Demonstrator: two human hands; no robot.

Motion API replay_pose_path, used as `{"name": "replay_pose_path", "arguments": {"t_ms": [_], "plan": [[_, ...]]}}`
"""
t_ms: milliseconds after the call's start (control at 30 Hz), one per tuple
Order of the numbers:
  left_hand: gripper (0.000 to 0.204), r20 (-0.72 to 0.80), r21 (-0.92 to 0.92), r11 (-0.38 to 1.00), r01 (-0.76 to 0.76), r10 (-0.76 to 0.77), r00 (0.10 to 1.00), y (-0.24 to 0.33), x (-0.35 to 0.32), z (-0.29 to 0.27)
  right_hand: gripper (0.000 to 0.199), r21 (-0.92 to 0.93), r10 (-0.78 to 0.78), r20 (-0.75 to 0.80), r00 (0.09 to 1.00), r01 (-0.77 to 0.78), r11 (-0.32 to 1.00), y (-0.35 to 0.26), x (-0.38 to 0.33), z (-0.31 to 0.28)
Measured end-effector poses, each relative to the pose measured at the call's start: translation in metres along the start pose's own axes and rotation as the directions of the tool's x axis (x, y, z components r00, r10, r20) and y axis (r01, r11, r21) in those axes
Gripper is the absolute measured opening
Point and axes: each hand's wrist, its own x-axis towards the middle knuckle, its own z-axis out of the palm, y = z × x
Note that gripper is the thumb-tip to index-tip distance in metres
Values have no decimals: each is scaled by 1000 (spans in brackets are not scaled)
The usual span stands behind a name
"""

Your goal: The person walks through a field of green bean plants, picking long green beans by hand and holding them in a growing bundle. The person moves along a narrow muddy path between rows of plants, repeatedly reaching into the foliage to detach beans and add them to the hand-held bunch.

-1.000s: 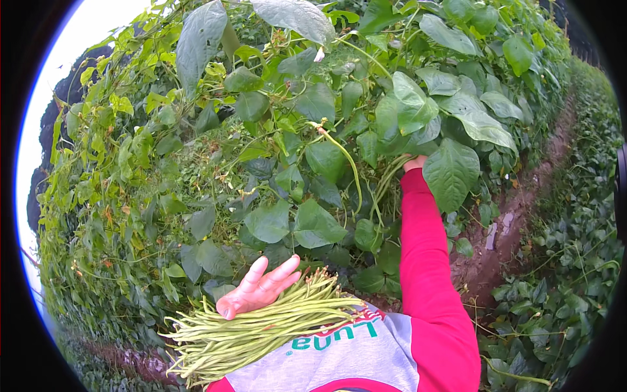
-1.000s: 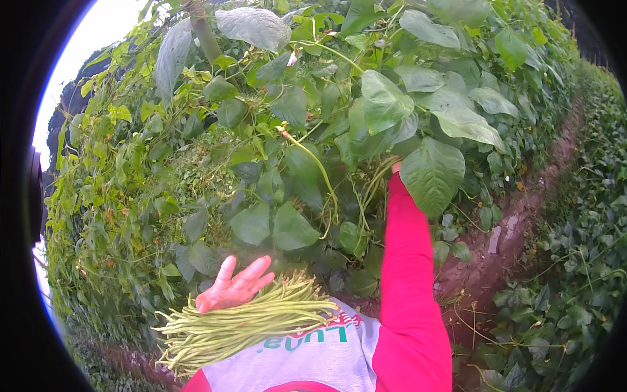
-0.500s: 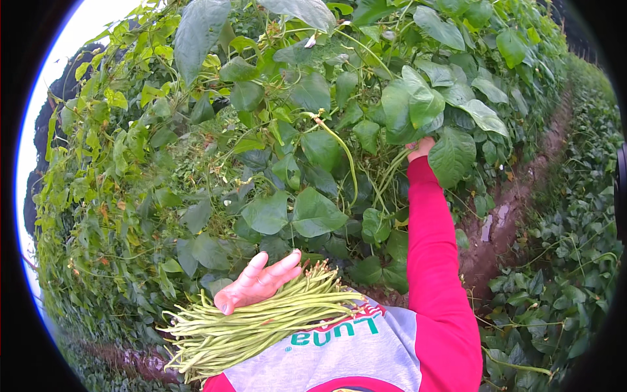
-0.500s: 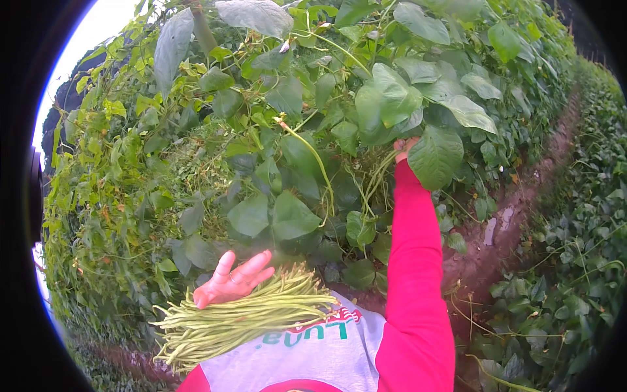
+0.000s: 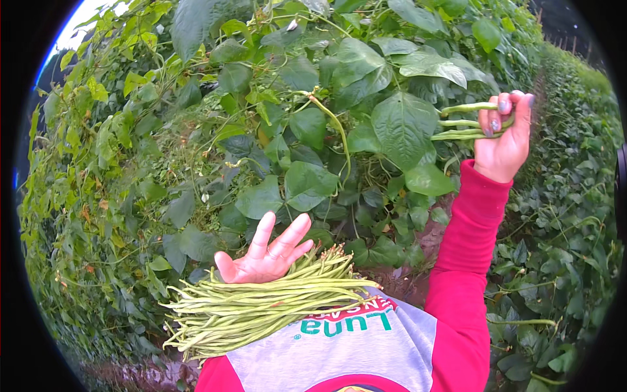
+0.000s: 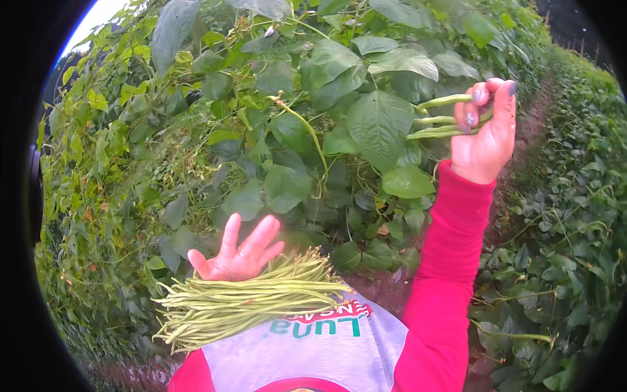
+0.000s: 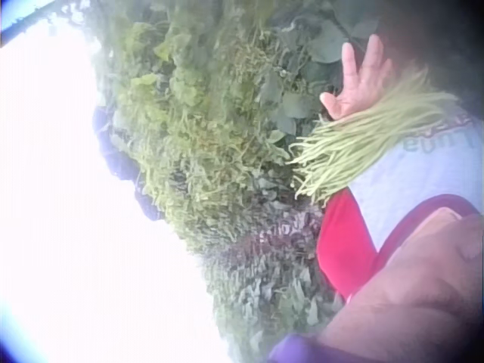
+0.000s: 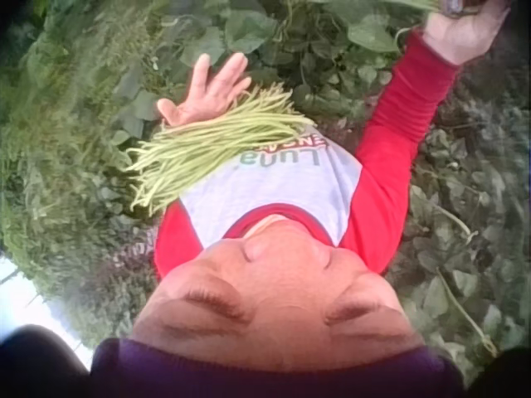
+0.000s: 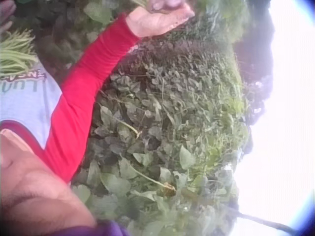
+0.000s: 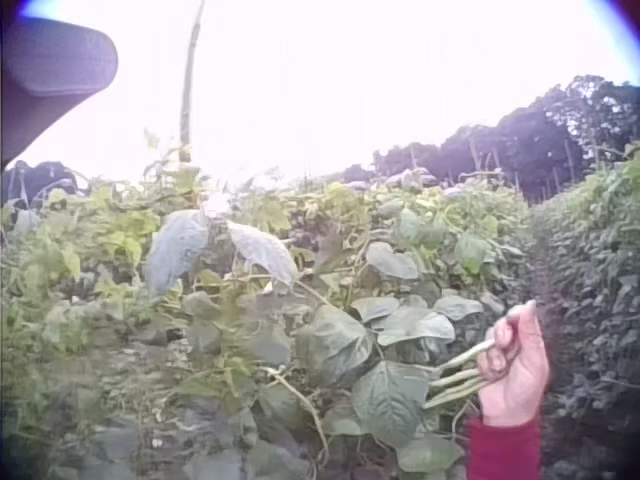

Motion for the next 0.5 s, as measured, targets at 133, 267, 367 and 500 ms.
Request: {"name": "replay_pose_path", "arguments": {"t_ms": [133, 267, 367, 500], "plan": [[94, 57, -157, 988, -5, 14, 998, -8, 11, -2, 26, -31, -107, 13, 994, 108, 994, -70, -5, 9], [95, 226, -255, 966, 40, 19, 974, -24, 30, -9, 25, -161, -138, -136, 981, 115, 980, -140, -9, 12], [95, 285, -303, 950, 80, 10, 959, -32, 37, -4, 23, -215, -51, -180, 982, 11, 977, -169, -17, 0], [91, 404, -287, 946, 152, -25, 914, -35, 48, -5, 23, -347, -72, -373, 925, -67, 936, -192, -40, -19]]}}
